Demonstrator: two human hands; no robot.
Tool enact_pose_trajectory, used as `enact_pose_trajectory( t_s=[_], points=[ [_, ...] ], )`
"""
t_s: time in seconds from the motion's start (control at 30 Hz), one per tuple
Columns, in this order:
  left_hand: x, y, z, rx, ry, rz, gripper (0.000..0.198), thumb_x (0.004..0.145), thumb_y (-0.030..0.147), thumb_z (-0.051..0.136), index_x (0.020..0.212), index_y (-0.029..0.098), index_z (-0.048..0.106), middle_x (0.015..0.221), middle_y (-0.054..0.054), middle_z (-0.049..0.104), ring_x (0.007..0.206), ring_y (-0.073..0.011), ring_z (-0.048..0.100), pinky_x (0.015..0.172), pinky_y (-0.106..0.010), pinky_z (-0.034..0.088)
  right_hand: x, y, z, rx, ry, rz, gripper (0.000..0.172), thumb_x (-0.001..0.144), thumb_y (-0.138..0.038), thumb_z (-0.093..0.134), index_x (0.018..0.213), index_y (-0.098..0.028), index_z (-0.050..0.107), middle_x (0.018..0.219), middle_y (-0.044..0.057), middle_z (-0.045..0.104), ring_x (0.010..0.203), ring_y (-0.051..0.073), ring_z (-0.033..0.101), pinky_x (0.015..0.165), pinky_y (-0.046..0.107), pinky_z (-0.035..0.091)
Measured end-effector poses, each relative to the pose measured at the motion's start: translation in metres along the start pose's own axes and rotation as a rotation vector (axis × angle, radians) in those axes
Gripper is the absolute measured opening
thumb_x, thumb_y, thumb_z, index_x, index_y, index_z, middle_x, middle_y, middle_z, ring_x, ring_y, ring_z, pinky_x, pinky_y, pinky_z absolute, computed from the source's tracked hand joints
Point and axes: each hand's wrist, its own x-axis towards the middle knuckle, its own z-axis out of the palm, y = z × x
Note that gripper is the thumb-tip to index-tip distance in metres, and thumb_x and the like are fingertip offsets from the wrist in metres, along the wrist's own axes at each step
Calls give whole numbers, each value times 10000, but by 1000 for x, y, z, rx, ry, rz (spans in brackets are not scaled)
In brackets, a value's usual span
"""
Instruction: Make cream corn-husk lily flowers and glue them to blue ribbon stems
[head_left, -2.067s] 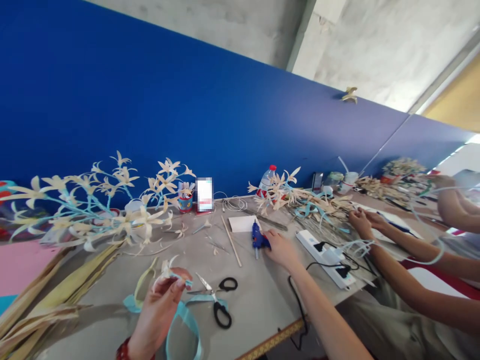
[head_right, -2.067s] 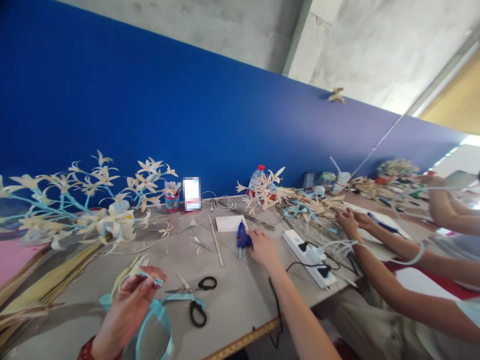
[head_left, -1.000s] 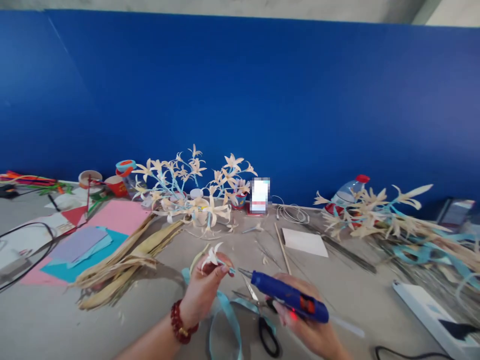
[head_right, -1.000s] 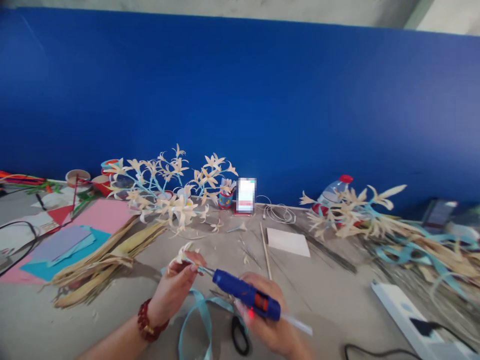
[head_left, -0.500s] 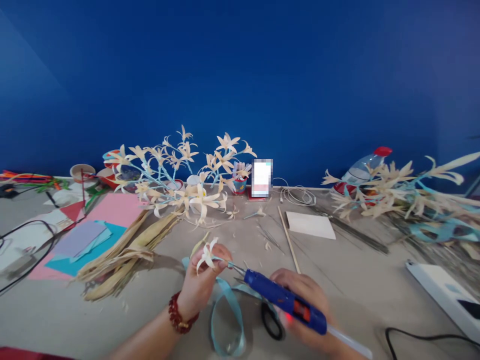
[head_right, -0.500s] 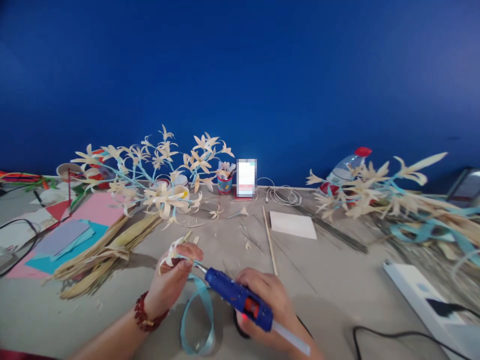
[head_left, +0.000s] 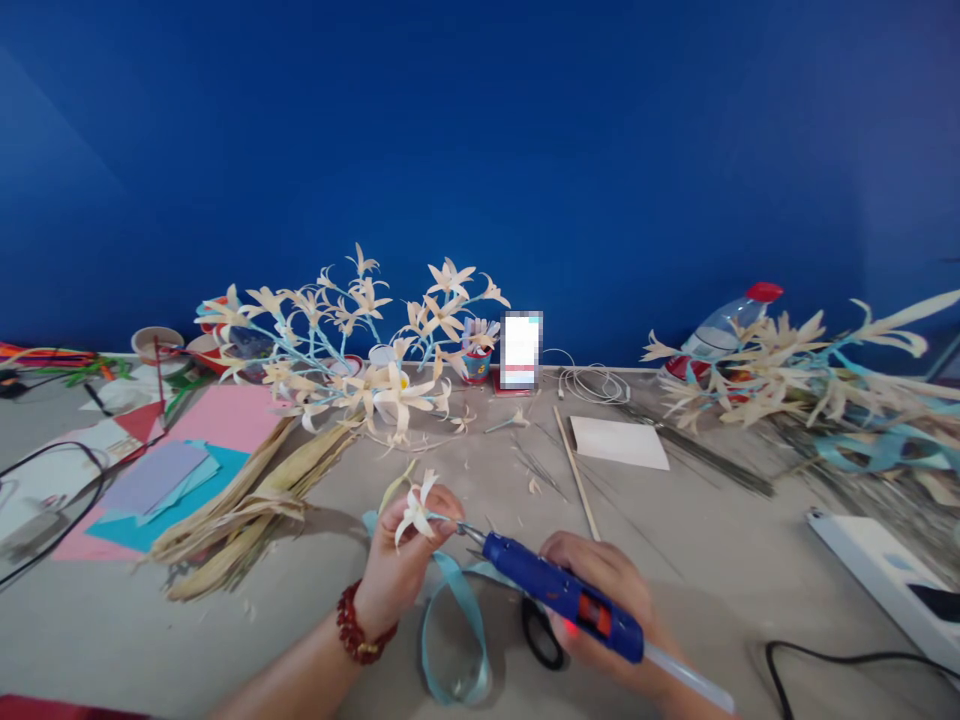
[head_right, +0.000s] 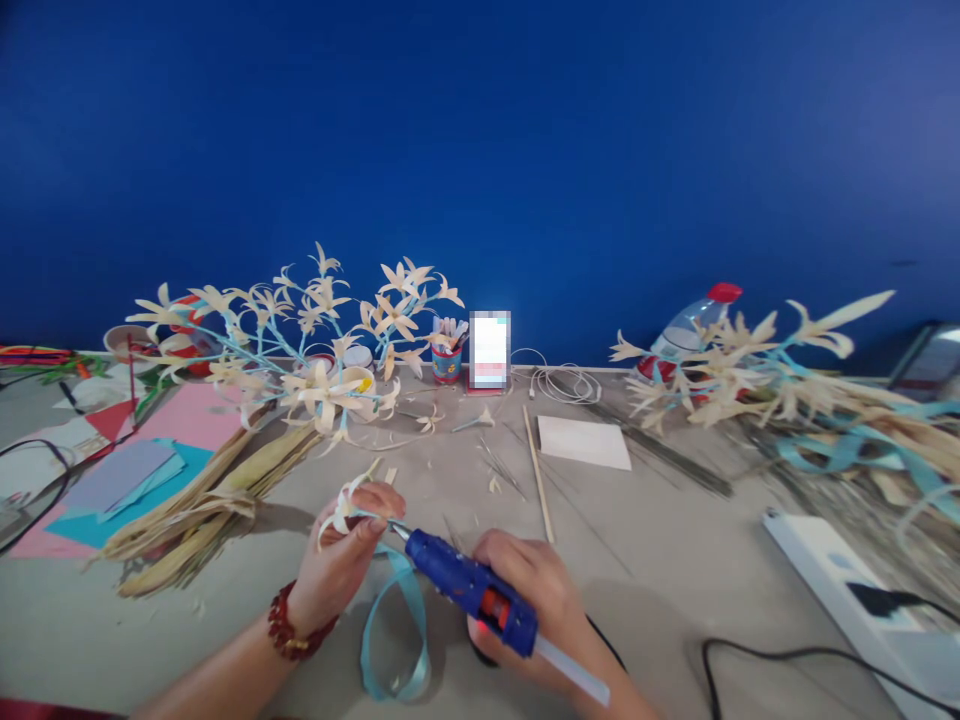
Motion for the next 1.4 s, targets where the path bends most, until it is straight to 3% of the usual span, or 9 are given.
enact_pose_trajectory(
  t_s=[0.7, 1.1, 1.4],
  points=[
    [-1, -2, -4, 39, 21, -9, 140, 696, 298, 764, 665, 176, 704, 727, -54, 647, 759, -204, 596, 699, -320, 470, 3, -2, 0, -39, 31, -17, 309, 922, -482, 356, 809, -216, 465, 673, 22, 568, 568, 156, 549, 542, 265, 378],
    [-2, -2, -3, 57, 7, -32, 154, 693, 311, 763, 659, 174, 703, 716, -55, 646, 748, -204, 596, 694, -320, 474, -3, 3, 5, -50, 47, -13, 194, 881, -402, 412, 833, -221, 463, 685, 15, 557, 583, 158, 539, 565, 265, 376],
    [-1, -2, -3, 15, 5, -6, 103, 718, 283, 752, 684, 197, 706, 733, -42, 651, 761, -196, 594, 717, -316, 457, -2, 3, 4, -45, 38, 2, 243, 897, -438, 388, 804, -222, 450, 668, 12, 554, 567, 154, 537, 552, 267, 372]
  ],
)
